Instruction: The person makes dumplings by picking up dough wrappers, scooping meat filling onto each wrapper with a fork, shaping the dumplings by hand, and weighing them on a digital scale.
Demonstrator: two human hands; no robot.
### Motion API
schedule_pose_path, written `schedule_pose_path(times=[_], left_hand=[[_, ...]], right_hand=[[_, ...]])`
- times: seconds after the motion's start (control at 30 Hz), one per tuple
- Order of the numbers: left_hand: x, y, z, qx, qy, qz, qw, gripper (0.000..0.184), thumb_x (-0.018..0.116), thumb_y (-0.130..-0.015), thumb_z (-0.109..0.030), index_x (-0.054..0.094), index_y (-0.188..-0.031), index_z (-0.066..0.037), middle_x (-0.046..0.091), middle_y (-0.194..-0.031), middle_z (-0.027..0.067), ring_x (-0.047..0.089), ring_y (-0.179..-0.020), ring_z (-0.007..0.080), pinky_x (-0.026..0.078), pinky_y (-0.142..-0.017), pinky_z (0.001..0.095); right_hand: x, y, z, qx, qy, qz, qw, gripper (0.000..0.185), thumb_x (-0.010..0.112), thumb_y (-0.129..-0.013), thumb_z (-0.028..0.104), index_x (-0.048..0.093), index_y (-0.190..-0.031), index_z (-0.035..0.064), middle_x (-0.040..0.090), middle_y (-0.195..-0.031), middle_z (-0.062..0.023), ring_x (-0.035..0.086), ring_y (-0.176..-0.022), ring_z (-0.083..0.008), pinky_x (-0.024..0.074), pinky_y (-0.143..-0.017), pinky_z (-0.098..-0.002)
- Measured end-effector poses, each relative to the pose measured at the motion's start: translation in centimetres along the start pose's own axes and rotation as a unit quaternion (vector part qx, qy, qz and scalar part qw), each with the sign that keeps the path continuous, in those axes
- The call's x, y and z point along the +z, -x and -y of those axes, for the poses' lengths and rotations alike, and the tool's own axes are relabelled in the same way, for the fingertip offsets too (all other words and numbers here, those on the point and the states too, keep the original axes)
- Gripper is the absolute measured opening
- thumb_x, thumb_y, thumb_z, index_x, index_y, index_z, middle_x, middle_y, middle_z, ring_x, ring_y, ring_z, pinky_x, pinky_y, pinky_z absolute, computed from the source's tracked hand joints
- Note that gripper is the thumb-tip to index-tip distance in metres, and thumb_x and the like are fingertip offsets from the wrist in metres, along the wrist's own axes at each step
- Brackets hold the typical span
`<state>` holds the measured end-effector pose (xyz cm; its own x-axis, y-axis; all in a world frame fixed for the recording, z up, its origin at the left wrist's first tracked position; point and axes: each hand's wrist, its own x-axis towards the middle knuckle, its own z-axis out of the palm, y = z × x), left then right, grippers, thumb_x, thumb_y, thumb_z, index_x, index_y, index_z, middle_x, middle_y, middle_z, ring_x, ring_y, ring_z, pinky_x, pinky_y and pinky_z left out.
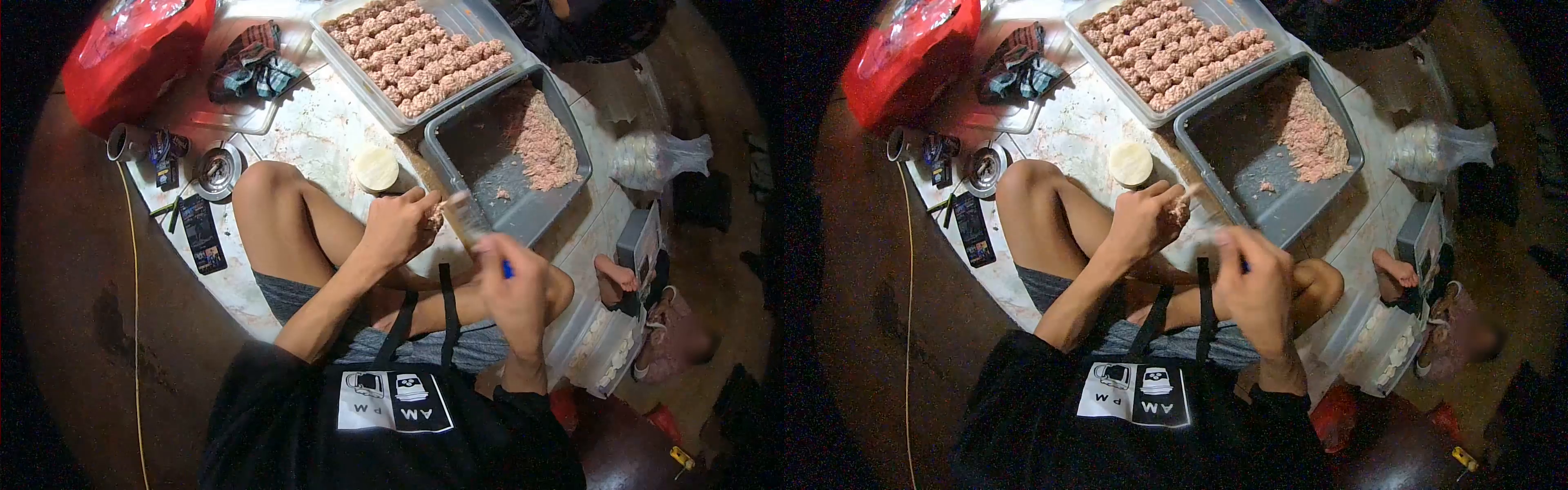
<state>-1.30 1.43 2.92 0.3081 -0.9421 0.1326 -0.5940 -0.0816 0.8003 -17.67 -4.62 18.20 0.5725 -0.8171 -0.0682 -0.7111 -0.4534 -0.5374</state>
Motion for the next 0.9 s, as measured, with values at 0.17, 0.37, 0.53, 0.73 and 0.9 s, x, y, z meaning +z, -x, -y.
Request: schedule_pose_path(times=[0.17, 0.37, 0.53, 0.73, 0.9], left_hand=[[-0.1, 0.1, 0.4, 0.001, 0.127, -0.021, 0.992, 0.035, 0.084, -0.08, -0.019, 0.064, -0.106, -0.005, 0.066, -0.089, 0.0158, 0.069, -0.081, 0.0412, 0.056, -0.07, 0.0473], [-1.5, 0.0, -1.2, -0.08, 0.366, -0.008, 0.927, 0.031, 0.088, -0.087, -0.014, 0.059, -0.093, -0.003, 0.047, -0.066, -0.0025, 0.046, -0.066, 0.0042, 0.039, -0.058, 0.0245], [0.5, 0.0, 0.6, -0.077, 0.371, 0.012, 0.925, 0.027, 0.085, -0.09, -0.012, 0.06, -0.085, -0.002, 0.056, -0.067, -0.0009, 0.048, -0.063, 0.0052, 0.041, -0.057, 0.0269], [1.1, -0.4, -0.3, -0.009, 0.398, 0.006, 0.917, 0.028, 0.086, -0.088, -0.009, 0.061, -0.076, -0.004, 0.058, -0.066, -0.0025, 0.052, -0.063, 0.0052, 0.043, -0.056, 0.0259], [-0.3, -0.5, 1.0, -0.144, 0.443, 0.019, 0.885, 0.031, 0.087, -0.087, -0.011, 0.061, -0.074, -0.003, 0.056, -0.063, -0.0022, 0.048, -0.058, 0.0048, 0.039, -0.052, 0.0263]], right_hand=[[-5.3, -2.1, -1.2, 0.026, -0.014, -0.183, 0.983, 0.02, 0.065, -0.102, 0.016, 0.074, -0.103, -0.0015, 0.074, -0.089, -0.02, 0.074, -0.083, -0.0328, 0.0549, -0.074, -0.0397], [1.3, -10.9, -16.5, 0.057, 0.173, -0.137, 0.974, 0.029, 0.059, -0.099, 0.02, 0.072, -0.093, -0.0054, 0.072, -0.09, -0.0303, 0.07, -0.086, -0.0499, 0.0558, -0.077, -0.048], [-0.2, -15.1, -18.4, 0.097, 0.282, -0.132, 0.945, 0.029, 0.06, -0.095, 0.021, 0.077, -0.089, -0.0029, 0.072, -0.092, -0.0325, 0.072, -0.089, -0.0514, 0.0573, -0.082, -0.056], [-2.1, -19.0, -21.9, 0.141, 0.386, -0.109, 0.905, 0.027, 0.063, -0.093, 0.02, 0.078, -0.09, -0.0026, 0.075, -0.092, -0.0298, 0.074, -0.093, -0.0497, 0.0597, -0.083, -0.0566], [-6.4, -12.9, -12.4, 0.138, 0.382, -0.069, 0.911, 0.027, 0.064, -0.095, 0.022, 0.077, -0.088, -0.0015, 0.074, -0.092, -0.0293, 0.073, -0.087, -0.0497, 0.0576, -0.079, -0.0564]])
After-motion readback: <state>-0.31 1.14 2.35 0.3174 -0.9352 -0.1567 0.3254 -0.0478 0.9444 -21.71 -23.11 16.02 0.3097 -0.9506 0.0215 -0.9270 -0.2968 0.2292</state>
